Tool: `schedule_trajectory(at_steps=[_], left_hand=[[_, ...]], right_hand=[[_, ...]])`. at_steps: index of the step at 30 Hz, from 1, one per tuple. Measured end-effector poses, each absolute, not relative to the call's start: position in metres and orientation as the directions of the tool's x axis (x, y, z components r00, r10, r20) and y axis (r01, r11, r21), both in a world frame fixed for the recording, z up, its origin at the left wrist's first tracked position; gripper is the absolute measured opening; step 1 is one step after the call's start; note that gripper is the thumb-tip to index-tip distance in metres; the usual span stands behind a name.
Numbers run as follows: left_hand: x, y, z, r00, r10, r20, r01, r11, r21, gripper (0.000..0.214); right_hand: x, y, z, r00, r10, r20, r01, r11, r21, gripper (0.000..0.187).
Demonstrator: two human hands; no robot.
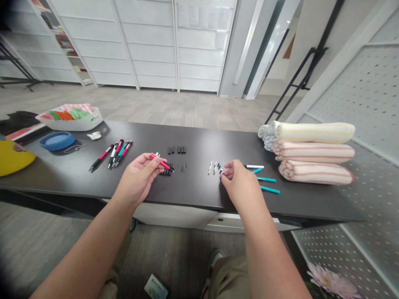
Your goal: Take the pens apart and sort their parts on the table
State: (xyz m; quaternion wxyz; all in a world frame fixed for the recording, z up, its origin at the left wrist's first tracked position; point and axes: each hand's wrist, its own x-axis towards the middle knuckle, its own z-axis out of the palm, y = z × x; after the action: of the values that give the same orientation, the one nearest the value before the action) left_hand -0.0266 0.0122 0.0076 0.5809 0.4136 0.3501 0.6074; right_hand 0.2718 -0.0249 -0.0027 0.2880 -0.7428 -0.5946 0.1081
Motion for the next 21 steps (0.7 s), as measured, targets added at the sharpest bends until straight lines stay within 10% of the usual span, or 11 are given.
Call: schedule_trajectory(at_steps=[21], left_hand=[[-0.024, 0.009, 0.01, 0.03, 0.994, 0.106, -0.36, -0.089, 0.929, 0.035]], right_hand=[[0.243, -0.043, 0.024, 0.245, 0.917, 0.314, 0.793, -0.003, -0.61, 0.027]])
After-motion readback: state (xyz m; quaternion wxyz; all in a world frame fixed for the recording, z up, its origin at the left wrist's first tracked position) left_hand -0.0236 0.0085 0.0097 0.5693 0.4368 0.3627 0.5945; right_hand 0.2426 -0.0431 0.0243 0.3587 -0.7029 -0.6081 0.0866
